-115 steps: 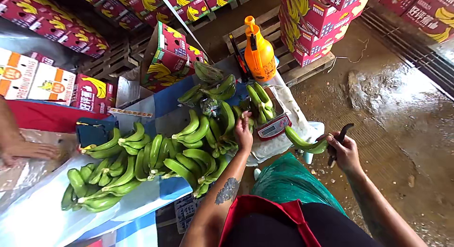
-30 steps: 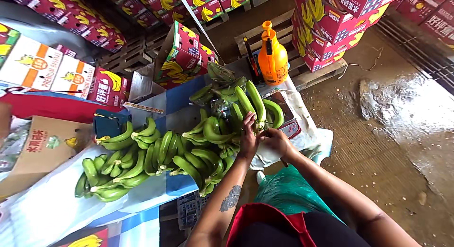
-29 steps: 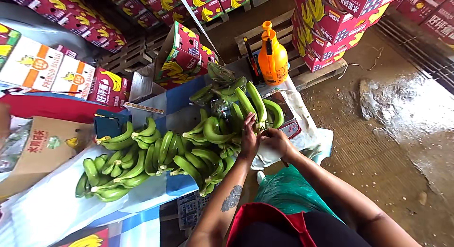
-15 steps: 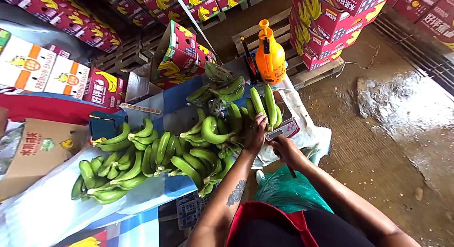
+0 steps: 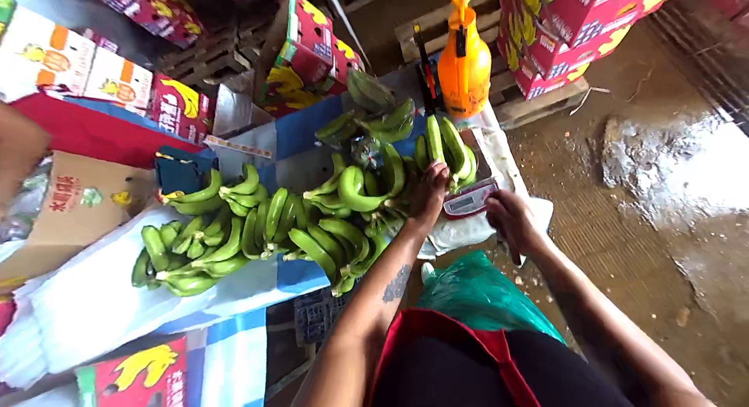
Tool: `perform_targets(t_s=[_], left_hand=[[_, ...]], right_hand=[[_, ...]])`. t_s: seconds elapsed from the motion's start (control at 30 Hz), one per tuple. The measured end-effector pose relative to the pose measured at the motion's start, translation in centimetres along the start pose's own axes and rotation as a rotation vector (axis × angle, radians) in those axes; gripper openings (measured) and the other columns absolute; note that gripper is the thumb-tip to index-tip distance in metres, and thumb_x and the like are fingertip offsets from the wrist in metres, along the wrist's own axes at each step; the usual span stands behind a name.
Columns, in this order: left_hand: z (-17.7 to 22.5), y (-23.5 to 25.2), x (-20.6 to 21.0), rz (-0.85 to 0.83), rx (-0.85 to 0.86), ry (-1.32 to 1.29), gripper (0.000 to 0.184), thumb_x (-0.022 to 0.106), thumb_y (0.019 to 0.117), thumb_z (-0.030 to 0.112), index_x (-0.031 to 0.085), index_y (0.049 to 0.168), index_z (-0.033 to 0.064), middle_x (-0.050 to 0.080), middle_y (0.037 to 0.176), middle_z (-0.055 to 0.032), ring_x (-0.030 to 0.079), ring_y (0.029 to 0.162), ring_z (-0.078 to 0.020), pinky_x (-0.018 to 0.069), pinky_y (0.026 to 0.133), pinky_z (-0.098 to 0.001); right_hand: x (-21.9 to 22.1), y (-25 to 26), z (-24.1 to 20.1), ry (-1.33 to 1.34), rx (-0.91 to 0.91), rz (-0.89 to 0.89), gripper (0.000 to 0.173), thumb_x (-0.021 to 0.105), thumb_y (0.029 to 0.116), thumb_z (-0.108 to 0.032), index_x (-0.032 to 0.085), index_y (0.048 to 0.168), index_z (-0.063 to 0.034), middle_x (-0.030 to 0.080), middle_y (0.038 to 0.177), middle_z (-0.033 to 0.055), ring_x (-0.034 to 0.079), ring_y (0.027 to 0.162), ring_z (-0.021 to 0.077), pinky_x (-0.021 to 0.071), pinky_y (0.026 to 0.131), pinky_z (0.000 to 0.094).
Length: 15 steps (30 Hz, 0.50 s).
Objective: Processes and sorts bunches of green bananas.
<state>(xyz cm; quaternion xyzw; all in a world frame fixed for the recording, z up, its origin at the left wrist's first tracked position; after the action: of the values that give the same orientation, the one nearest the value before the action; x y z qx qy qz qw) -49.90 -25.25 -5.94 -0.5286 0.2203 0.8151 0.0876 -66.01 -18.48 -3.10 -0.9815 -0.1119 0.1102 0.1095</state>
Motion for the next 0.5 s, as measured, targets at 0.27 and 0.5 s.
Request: perform_targets(t_s=[0.27, 0.5], left_hand=[[-2.0, 1.8, -2.9, 0.026, -0.266, -0.338, 0.066, 0.083, 0.0744, -0.006, 0.057, 0.135, -0.0035, 0.056, 0.143, -0.0215, 0.052, 0.135, -0.0356, 0.0430, 0.114, -0.0516], [-1.7, -0.2, -7.1, 0.355, -0.208, -0.558, 0.068, 0.089, 0.0697, 0.001, 0.057, 0.130, -0.0061, 0.058, 0.140, -0.0206, 0.051, 0.138, -0.0263, 0.0423, 0.116, -0.0403]], right_hand=[[-3.5, 12.0, 6.1, -0.223, 0.162, 0.207, 0.046, 0.063, 0.1018, -0.032, 0.058, 0.135, -0.0007, 0.068, 0.110, 0.0253, 0.067, 0.101, 0.0422, 0.0521, 0.089, 0.0629], [-0.5, 15.5, 2.6, -0.352, 0.152, 0.084, 0.052, 0.083, 0.0863, -0.032, 0.065, 0.115, 0.0082, 0.065, 0.110, 0.0329, 0.064, 0.104, 0.0504, 0.0505, 0.085, 0.0691]])
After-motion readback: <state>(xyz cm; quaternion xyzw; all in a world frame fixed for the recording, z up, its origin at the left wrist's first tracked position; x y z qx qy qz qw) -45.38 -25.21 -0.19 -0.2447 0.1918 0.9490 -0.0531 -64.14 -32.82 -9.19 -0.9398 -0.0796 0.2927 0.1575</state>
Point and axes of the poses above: each hand's wrist, its own y-axis towards the middle knuckle, its own x-axis out of the palm, z = x × y, the point moved 10 cm from there along y, towards the middle knuckle
